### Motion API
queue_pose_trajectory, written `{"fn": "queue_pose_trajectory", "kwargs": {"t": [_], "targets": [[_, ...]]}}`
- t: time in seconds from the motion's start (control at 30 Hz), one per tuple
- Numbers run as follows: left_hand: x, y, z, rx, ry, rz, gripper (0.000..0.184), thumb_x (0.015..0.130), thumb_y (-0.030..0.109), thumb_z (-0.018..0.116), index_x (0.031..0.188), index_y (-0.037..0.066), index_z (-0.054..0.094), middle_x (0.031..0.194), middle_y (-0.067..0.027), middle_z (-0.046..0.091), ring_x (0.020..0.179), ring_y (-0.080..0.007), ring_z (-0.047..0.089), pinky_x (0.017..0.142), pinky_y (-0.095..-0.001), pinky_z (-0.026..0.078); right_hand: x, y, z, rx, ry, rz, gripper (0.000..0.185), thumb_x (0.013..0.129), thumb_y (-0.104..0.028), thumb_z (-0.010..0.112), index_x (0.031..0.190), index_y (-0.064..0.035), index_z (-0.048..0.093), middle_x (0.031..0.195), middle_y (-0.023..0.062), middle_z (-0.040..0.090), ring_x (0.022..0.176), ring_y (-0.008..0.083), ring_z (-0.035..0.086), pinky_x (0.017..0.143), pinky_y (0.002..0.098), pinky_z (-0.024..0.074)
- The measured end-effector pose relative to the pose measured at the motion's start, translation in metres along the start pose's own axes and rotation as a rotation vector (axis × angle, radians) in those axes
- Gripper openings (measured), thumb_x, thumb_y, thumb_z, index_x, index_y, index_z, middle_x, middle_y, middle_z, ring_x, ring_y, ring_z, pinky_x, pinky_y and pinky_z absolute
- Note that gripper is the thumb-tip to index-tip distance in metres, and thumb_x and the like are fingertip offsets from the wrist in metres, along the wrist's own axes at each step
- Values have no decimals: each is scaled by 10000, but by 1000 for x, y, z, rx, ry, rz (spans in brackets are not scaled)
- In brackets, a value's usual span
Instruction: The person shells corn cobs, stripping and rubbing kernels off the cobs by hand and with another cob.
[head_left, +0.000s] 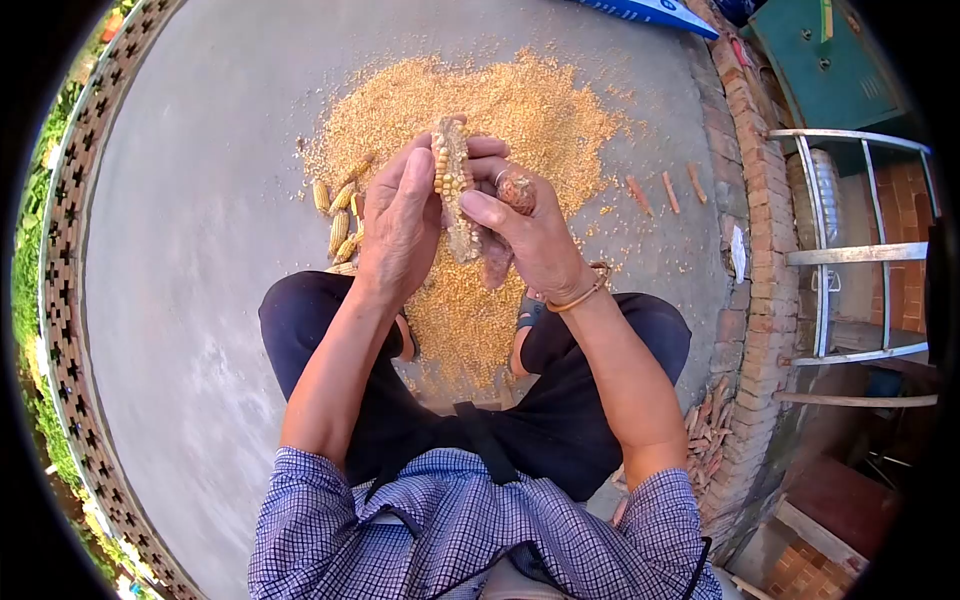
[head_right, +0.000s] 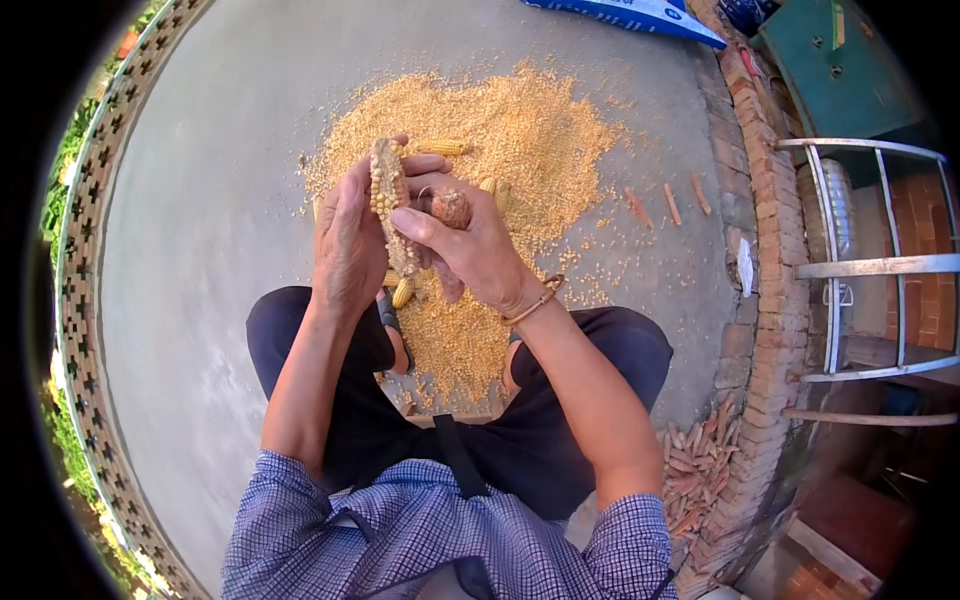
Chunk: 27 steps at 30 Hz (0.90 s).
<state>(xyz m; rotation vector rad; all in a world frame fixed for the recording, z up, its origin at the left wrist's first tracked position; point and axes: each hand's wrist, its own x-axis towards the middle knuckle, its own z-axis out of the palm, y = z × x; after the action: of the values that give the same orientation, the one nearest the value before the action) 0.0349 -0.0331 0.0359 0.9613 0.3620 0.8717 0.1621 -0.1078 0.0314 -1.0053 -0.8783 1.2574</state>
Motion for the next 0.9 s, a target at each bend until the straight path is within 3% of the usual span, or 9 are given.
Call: {"fn": "queue_pose_trajectory", "kwargs": {"t": [0.17, 0.27, 0.53, 0.73, 0.9], "targets": [[-2, -2, -9, -45, 0, -40, 468, 1018, 306, 499, 1320, -49, 466, 1140, -208, 625, 998, -239, 661, 891, -356, 542, 1, 10, 6, -37, 19, 33, 369, 895, -180, 702, 1193, 7, 589, 723, -33, 588, 541, 24, 522, 477, 191, 425], [-5, -4, -14, 26, 40, -23, 441, 1041, 279, 433, 1334, -48, 476, 1116, -213, 641, 1031, -248, 650, 888, -369, 555, 0, 19, 14, -52, 53, 23, 381, 883, -178, 722, 1185, 14, 589, 716, -30, 591, 543, 26, 526, 475, 188, 425], [-10, -15, -22, 107, 89, -6, 421, 1048, 270, 411, 1326, -38, 481, 1072, -194, 646, 1012, -252, 657, 863, -331, 568, -6, 19, 21, -105, 92, 83, 233, 886, -176, 722, 994, -6, 605, 691, -24, 590, 546, 26, 530, 468, 186, 420], [-11, -24, -17, 28, 149, -26, 349, 1054, 238, 394, 1218, -38, 530, 1045, -192, 656, 915, -227, 675, 789, -321, 583, -13, 19, 31, -105, 172, 53, 260, 914, -194, 683, 1039, 17, 596, 748, 12, 632, 539, 31, 532, 457, 173, 408], [-11, -10, -16, -131, 89, -138, 375, 1056, 267, 364, 1177, -43, 539, 1083, -211, 642, 924, -230, 671, 790, -330, 583, -14, 25, 23, 8, 123, 101, 250, 946, -166, 629, 1109, 19, 582, 877, 52, 652, 676, 75, 595, 597, 208, 473]]}}
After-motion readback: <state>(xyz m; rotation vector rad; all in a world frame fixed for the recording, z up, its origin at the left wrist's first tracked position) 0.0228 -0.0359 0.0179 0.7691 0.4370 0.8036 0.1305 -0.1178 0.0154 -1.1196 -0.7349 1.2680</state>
